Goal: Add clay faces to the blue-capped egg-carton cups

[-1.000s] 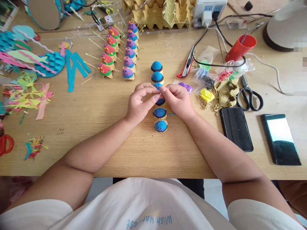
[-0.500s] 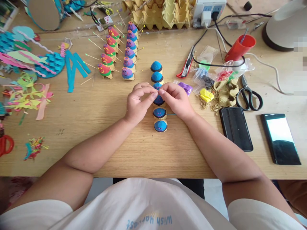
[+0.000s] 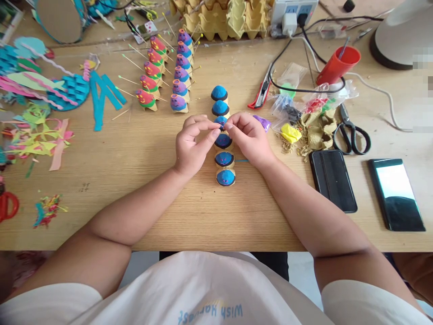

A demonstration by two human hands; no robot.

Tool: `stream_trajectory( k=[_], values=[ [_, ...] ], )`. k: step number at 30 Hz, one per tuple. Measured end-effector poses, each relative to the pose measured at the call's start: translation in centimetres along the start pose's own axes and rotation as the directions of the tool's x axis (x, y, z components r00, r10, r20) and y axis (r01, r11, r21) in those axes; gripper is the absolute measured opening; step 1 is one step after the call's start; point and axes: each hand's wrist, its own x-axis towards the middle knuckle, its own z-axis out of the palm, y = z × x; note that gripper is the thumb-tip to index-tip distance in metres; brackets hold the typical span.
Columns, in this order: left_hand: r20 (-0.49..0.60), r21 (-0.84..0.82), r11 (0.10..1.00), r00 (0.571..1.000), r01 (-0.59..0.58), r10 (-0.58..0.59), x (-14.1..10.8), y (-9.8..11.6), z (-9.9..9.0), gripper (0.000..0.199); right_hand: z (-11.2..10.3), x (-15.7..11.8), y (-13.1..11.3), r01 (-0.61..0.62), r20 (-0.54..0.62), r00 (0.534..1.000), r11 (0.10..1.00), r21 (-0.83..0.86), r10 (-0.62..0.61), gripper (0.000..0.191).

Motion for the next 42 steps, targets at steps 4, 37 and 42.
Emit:
stream_trajectory(
  k=[4,37,42],
  values=[
    [0.018,0.005,1.000,1.000,-0.002,0.002,0.00,-0.11,-0.05,0.031,0.11,-0.08,-0.20,0.003,0.004,1.000,1.000,0.006,-0.003,0.048],
    [0.018,0.086,0.995,0.999,-0.044,0.042,-0.21,-0.49,-0.12,0.018,0.23,-0.16,-0.74,-0.010,0.071,0.997,1.000,0.018,0.009,0.051],
    [0.027,0.062,0.996,0.998,-0.065,0.063,-0.23,-0.35,-0.13,0.018,0.27,-0.13,-0.74,-0.019,0.062,0.998,0.999,0.046,0.016,0.050]
  ],
)
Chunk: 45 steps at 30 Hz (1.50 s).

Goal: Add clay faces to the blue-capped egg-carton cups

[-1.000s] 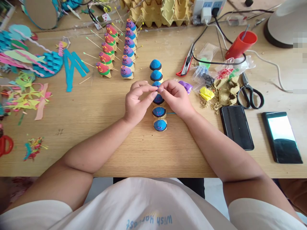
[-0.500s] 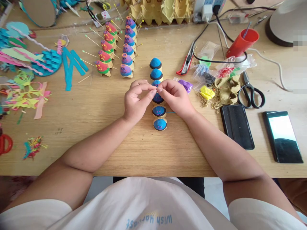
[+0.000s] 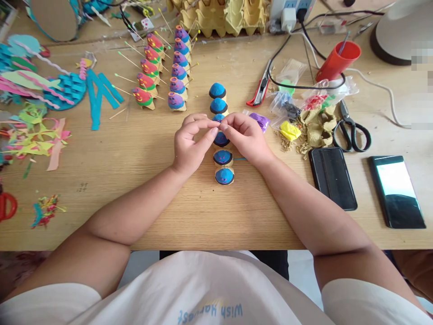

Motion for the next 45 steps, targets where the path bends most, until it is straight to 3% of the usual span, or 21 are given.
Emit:
stream_trajectory(
  k=[45],
  values=[
    [0.019,0.032,0.999,1.000,0.013,-0.014,0.16,0.03,-0.07,0.023,0.02,-0.03,0.19,-0.007,-0.004,1.000,1.000,-0.026,0.007,0.050]
  ],
)
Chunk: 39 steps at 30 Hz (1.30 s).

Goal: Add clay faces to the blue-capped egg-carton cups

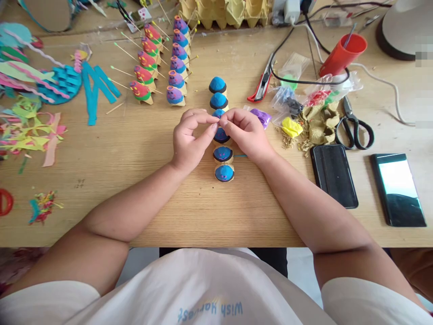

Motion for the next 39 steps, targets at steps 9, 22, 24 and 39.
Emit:
stream_trajectory(
  k=[9,22,24,39],
  values=[
    [-0.010,0.019,1.000,1.000,0.010,-0.010,-0.05,-0.14,0.04,0.024,0.02,-0.03,-0.10,-0.005,-0.014,1.000,1.000,-0.011,0.005,0.050],
    [-0.026,0.034,0.999,1.000,-0.006,0.007,0.02,0.08,0.01,0.026,0.11,0.02,0.02,-0.001,-0.016,1.000,0.999,-0.040,0.001,0.051],
    [-0.021,0.047,0.999,1.000,-0.001,0.002,0.01,0.05,0.00,0.025,0.12,0.01,0.05,-0.003,-0.020,1.000,0.999,-0.045,0.002,0.051],
    [-0.007,0.036,0.999,1.000,0.024,-0.024,0.08,0.09,-0.06,0.023,0.10,-0.04,-0.17,-0.011,-0.003,1.000,1.000,-0.020,0.011,0.051]
  ],
)
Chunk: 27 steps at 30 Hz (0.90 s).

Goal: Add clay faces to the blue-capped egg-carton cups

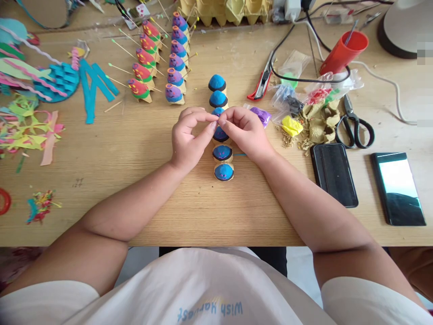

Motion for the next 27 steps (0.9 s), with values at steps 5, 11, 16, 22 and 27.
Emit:
stream_trajectory(
  k=[5,11,16,22,27],
  values=[
    [-0.007,0.010,1.000,1.000,-0.024,0.024,-0.06,0.10,-0.04,0.023,-0.03,0.04,0.24,0.001,-0.006,1.000,1.000,0.002,-0.001,0.049],
    [-0.002,-0.011,1.000,1.000,-0.014,0.014,-0.08,-0.01,-0.10,0.023,-0.06,0.03,0.32,0.007,-0.002,1.000,0.999,0.045,-0.007,0.046],
    [-0.001,-0.057,0.998,1.000,-0.021,0.021,-0.11,-0.37,-0.01,0.023,-0.15,0.01,0.40,0.006,0.011,1.000,0.999,0.048,-0.006,0.044],
    [-0.010,-0.057,0.998,1.000,-0.026,0.025,-0.05,-0.39,0.11,0.026,-0.09,0.00,0.33,0.024,0.005,1.000,0.999,0.042,-0.024,0.045],
    [-0.016,-0.064,0.997,0.999,-0.033,0.032,-0.02,-0.38,0.14,0.027,-0.03,-0.03,0.25,0.007,0.009,1.000,1.000,0.029,-0.008,0.047]
  ],
)
